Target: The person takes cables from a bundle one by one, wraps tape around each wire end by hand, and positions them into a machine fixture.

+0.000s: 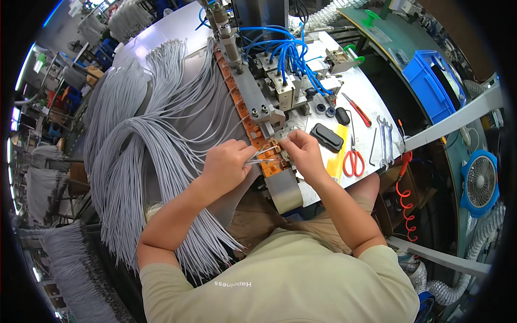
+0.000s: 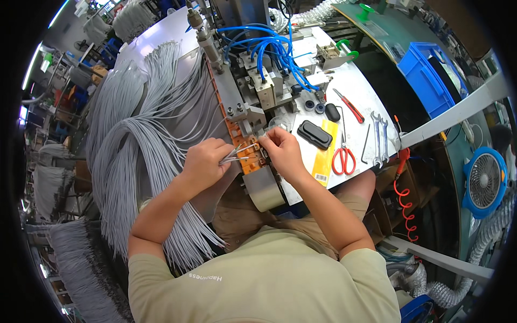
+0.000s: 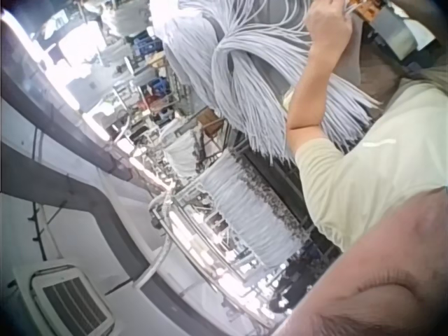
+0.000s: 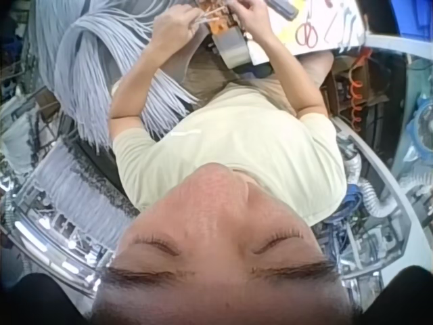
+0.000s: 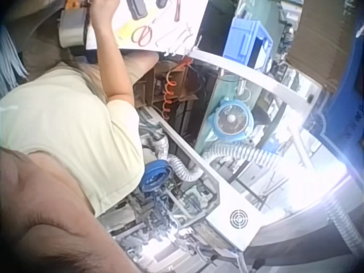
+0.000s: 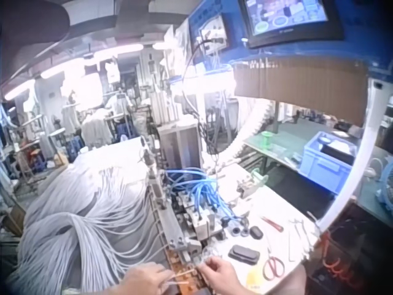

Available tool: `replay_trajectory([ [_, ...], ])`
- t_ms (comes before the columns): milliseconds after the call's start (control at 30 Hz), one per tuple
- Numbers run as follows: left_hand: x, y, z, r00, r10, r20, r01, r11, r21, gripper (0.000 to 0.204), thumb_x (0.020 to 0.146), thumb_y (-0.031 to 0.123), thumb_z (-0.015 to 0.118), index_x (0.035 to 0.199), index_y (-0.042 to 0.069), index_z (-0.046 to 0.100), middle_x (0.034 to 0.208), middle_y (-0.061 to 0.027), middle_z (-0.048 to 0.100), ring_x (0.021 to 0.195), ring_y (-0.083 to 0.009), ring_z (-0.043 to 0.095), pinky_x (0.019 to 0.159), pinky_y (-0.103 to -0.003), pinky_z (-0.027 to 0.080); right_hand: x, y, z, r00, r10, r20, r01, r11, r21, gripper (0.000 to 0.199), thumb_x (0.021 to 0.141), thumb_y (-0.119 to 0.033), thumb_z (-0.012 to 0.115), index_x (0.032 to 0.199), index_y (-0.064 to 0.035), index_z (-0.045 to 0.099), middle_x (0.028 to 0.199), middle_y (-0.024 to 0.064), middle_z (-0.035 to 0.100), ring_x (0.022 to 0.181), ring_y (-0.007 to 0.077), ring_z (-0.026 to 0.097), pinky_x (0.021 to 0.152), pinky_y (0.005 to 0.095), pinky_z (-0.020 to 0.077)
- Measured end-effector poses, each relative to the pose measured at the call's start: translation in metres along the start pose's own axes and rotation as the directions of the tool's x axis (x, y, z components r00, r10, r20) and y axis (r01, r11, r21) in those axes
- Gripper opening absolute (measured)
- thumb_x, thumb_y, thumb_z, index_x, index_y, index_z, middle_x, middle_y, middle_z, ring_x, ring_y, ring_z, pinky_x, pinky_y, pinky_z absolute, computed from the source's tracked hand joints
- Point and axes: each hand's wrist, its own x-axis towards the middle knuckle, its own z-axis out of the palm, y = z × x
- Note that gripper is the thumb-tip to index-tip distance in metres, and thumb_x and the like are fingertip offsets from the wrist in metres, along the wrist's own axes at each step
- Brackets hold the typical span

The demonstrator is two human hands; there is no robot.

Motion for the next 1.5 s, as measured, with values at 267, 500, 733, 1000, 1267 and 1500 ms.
replay_trajectory([
  [267, 0.001, 0.000, 0.002, 0.999, 0.011, 0.033, -0.011, 1.000, 0.010, 0.030, 0.066, 0.007, 0.072, 0.096, 0.007, 0.069, 0.087, -0.0057, 0.066, 0.081, -0.0259, 0.063, 0.069, -0.038, 0.053, 0.001, 0.003, 0.000, 0.976, 0.209, 0.061, -0.217, 0.959, 0.183, 0.013, 0.095, -0.015, 0.064, 0.089, -0.0070, 0.055, 0.065, -0.0056, 0.048, 0.056, 0.0040, 0.041, 0.050, 0.0227, 0.0296],
  [500, -0.001, 0.000, 0.002, 1.000, 0.007, 0.023, -0.007, 1.000, 0.000, 0.031, 0.066, 0.008, 0.072, 0.097, 0.007, 0.069, 0.087, -0.0063, 0.065, 0.081, -0.0272, 0.063, 0.069, -0.039, 0.053, 0.000, -0.007, -0.005, 0.923, 0.367, 0.118, -0.386, 0.882, 0.269, 0.015, 0.097, -0.017, 0.062, 0.090, -0.0071, 0.054, 0.066, -0.0053, 0.047, 0.058, 0.0040, 0.041, 0.051, 0.0221, 0.0298],
  [733, -0.003, 0.001, -0.004, 0.964, -0.216, 0.158, 0.267, 0.765, -0.586, 0.012, 0.088, 0.007, 0.070, 0.098, 0.002, 0.068, 0.084, -0.0047, 0.068, 0.066, -0.0104, 0.060, 0.062, -0.026, 0.050, -0.046, -0.031, -0.001, 0.996, -0.034, -0.077, 0.029, 0.998, -0.060, 0.014, 0.098, -0.015, 0.062, 0.092, -0.0042, 0.055, 0.065, -0.0044, 0.047, 0.058, 0.0059, 0.043, 0.053, 0.0254, 0.0363],
  [1000, 0.007, 0.008, -0.013, 0.890, -0.284, 0.356, 0.453, 0.482, -0.750, 0.013, 0.092, 0.006, 0.068, 0.102, -0.002, 0.067, 0.083, -0.0048, 0.069, 0.071, -0.0049, 0.060, 0.064, -0.022, 0.049, -0.039, -0.029, 0.019, 0.772, -0.623, 0.130, 0.592, 0.628, -0.505, 0.013, 0.090, -0.006, 0.069, 0.101, -0.0015, 0.064, 0.065, 0.0068, 0.063, 0.054, 0.0158, 0.055, 0.056, 0.0309, 0.0414],
  [1267, 0.000, 0.007, -0.007, 0.965, -0.227, 0.135, 0.254, 0.659, -0.708, 0.022, 0.085, 0.009, 0.076, 0.103, -0.001, 0.069, 0.073, -0.0040, 0.067, 0.063, -0.0035, 0.053, 0.057, -0.024, 0.046, -0.047, -0.037, 0.025, 0.882, -0.462, 0.099, 0.460, 0.795, -0.394, 0.011, 0.089, -0.005, 0.068, 0.100, -0.0025, 0.066, 0.059, 0.0048, 0.063, 0.047, 0.0166, 0.054, 0.059, 0.0316, 0.0413],
  [1500, 0.000, 0.005, -0.008, 0.961, -0.248, 0.125, 0.265, 0.686, -0.677, 0.022, 0.082, 0.007, 0.078, 0.101, 0.000, 0.071, 0.071, -0.0036, 0.064, 0.061, -0.0036, 0.049, 0.056, -0.024, 0.044, -0.045, -0.039, 0.026, 0.845, -0.520, 0.122, 0.517, 0.741, -0.428, 0.010, 0.090, -0.005, 0.067, 0.100, -0.0037, 0.066, 0.056, 0.0024, 0.062, 0.046, 0.0134, 0.055, 0.058, 0.0287, 0.0392],
])
